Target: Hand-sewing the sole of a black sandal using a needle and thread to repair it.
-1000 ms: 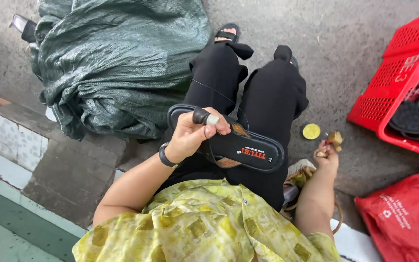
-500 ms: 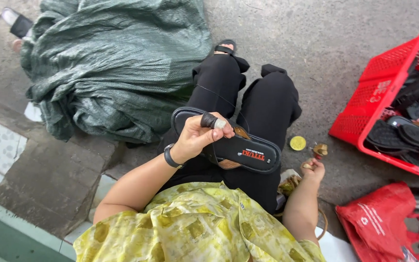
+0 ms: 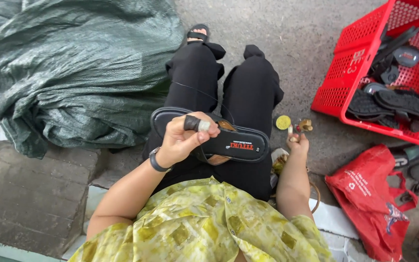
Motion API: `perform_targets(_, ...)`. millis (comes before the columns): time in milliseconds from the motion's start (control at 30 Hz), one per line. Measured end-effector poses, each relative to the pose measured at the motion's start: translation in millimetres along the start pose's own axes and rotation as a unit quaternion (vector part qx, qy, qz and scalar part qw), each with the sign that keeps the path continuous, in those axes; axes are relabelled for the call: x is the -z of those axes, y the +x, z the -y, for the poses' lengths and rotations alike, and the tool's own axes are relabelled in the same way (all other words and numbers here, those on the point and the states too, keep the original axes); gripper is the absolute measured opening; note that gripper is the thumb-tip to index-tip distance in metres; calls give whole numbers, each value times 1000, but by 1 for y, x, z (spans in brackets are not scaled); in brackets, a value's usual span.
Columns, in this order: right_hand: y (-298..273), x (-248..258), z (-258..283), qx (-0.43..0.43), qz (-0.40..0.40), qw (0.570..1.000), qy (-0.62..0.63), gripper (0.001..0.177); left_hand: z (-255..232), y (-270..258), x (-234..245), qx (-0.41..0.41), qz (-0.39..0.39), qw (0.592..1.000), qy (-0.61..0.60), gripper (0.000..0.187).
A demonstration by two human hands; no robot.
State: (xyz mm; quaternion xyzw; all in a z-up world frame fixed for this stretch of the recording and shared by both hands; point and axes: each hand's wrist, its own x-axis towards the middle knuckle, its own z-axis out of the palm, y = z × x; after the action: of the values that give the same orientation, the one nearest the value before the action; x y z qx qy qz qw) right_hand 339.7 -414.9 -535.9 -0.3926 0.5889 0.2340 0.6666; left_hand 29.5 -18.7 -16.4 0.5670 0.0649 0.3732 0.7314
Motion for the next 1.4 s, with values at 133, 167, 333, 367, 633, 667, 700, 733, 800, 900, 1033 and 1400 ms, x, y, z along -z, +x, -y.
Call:
perform_targets(133,-29,-23,-13,-13,21,999,-32,21,-4,11,4,-1,42,999,27,17)
perform_targets(167,-6,-15,-11,-25,65,996,56,21,-3,11,5,14,45,998,43,21)
perform_targets(333,12,2,-20,-31,85,988,128,16,9,6,15,49,64,994,71,30)
perform_targets(367,-13,-4,-24,-22,100,988,114,17,11,4,17,49,55,995,61,30)
perform_targets(633,-117,10,-34,152,-54,980,-113,32,8,-12,25,92,28,991,93,33)
perform_targets(667,-188,0,-39,191,-6,973,-127,27,9,-14,26,100,14,989,112,30)
perform_targets(700,-266,-13,-52,228,42,962,-145,26,8,-17,28,110,-3,985,132,27)
perform_targets(733,-283,5,-57,229,32,963,-136,26,7,-17,29,116,8,985,127,27)
perform_targets(800,-318,33,-65,251,268,822,-435,23,7,-14,30,126,-1,983,133,24)
perform_targets(900,-383,20,-54,393,234,367,-810,35,9,-14,38,147,10,980,132,23)
perform_targets(1033,-386,-2,-55,374,221,238,-869,32,9,-11,34,146,21,981,128,23)
perform_targets(1400,-388,-29,-75,259,269,135,-918,55,19,-11,36,153,15,981,118,24)
